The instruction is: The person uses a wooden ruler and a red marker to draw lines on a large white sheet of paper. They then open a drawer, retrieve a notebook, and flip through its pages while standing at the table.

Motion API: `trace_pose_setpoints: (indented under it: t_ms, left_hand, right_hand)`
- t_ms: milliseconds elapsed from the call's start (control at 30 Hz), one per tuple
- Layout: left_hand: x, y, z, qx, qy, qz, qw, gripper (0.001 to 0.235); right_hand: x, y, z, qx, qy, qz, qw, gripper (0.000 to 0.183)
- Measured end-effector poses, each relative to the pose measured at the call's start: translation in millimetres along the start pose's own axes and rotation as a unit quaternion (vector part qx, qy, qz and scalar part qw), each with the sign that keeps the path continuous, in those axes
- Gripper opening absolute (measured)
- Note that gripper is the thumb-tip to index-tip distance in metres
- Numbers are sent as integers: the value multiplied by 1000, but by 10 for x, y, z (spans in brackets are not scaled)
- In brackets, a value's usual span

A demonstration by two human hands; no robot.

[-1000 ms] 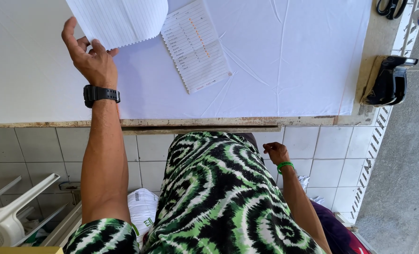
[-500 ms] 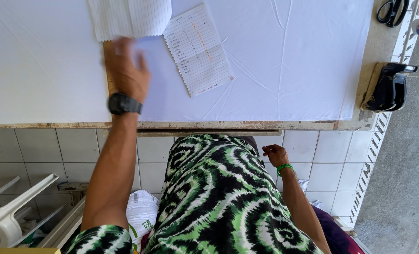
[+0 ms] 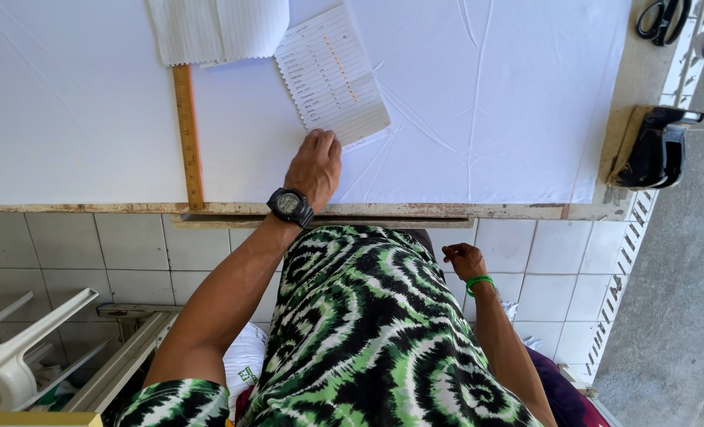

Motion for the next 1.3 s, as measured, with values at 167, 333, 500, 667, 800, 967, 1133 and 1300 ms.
trace_pose_setpoints:
  t_ms: [167,333,500,667,800,967,1133,1300]
  left_hand:
    - [40,66,-149,86,-41,-6,995,11]
    - [-163,-482,-464,278,-152,23,948,21]
    - [-204,-1231,-1540,357,-310,153,868,11]
    - [137,-1726,-2565,50,-303,323,895,28]
    - [-25,-1843,-1768,-15,-233,318,919,51]
    - [-99,-688,-647,150,-62,145,976,23]
    - [-27,-247,-187,111,-58,-18,992,28]
    - [17,-139,-98,29,-37,3,999,25]
  right_hand:
    - [6,60,-8,7,-9,-3,1000,43]
    - [-39,9,-50,-13,-31,14,999,42]
    - [5,-120,-143,-13,-35,20,999,42]
    - [51,-144,-223,-80,-26,-12,996,34]
    - [123,-158,-295,-72,-10,-2,997,38]
    - [48,40,-146,-4,-30,-1,1000,48]
    - [72,37,-59,2,-27,7,1000,46]
    - [146,23,-11,8,-12,0,1000,43]
Point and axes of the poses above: each hand's wrist, its own x-axis away from the middle knuckle, its own y-axis out of the palm, z = x × y, the point moved 7 cm from there along -x, towards the middle knuckle, and after that the axes turned 4 degrees about x, right-handed, at the moved point
